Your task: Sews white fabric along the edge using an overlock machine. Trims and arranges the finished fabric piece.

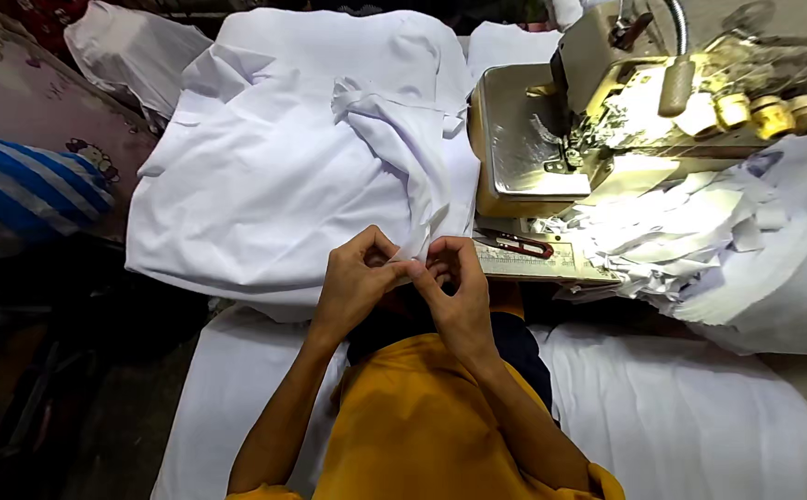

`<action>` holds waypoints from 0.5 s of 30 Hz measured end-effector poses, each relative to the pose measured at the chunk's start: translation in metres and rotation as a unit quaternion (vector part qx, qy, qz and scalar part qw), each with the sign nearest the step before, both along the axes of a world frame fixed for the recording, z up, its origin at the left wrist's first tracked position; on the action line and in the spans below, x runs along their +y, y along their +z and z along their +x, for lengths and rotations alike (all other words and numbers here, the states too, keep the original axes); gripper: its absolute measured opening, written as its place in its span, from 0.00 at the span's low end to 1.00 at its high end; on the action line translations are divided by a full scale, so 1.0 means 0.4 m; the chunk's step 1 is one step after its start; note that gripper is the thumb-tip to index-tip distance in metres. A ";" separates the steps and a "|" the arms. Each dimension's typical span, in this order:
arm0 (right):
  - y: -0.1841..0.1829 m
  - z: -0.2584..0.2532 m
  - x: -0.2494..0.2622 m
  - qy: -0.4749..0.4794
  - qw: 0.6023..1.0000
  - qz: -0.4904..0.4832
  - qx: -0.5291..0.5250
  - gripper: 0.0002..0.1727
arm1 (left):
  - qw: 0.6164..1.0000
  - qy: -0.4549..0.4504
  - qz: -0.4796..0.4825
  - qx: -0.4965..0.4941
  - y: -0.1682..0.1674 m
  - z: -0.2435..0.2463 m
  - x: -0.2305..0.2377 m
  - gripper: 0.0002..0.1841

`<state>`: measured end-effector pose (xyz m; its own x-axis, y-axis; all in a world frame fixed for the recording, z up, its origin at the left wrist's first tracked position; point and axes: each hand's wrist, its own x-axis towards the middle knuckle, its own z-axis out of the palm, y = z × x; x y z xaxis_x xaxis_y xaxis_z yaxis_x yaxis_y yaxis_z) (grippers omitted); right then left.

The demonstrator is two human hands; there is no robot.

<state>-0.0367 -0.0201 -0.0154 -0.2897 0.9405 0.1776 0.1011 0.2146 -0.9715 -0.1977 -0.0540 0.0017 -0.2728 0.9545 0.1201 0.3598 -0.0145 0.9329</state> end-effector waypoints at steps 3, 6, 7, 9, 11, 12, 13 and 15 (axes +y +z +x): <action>-0.020 -0.024 0.008 0.010 1.000 -0.008 0.022 0.11 | 0.999 -0.036 -0.002 -0.035 -0.023 -0.006 0.005 0.12; -0.019 -0.036 0.012 0.030 0.992 -0.050 0.108 0.07 | 0.996 -0.079 0.018 -0.048 -0.015 -0.039 -0.007 0.11; -0.018 -0.036 0.013 0.037 0.984 -0.077 0.157 0.06 | 0.995 -0.087 0.037 -0.034 -0.003 -0.065 -0.016 0.10; -0.018 -0.023 0.023 0.046 0.956 -0.137 0.255 0.04 | 0.995 -0.055 0.082 0.022 0.040 -0.146 -0.037 0.08; -0.009 0.005 0.038 0.054 0.911 -0.216 0.348 0.07 | 0.989 0.035 0.109 0.095 0.102 -0.257 -0.075 0.09; 0.000 0.024 0.045 0.060 0.884 -0.254 0.389 0.09 | 0.979 0.093 0.115 0.139 0.137 -0.322 -0.098 0.10; 0.009 0.045 0.051 0.059 0.864 -0.277 0.416 0.11 | 0.962 0.151 0.124 0.189 0.173 -0.395 -0.118 0.13; 0.024 0.093 0.063 0.030 0.857 -0.277 0.434 0.12 | 0.920 0.236 0.140 0.279 0.260 -0.551 -0.164 0.19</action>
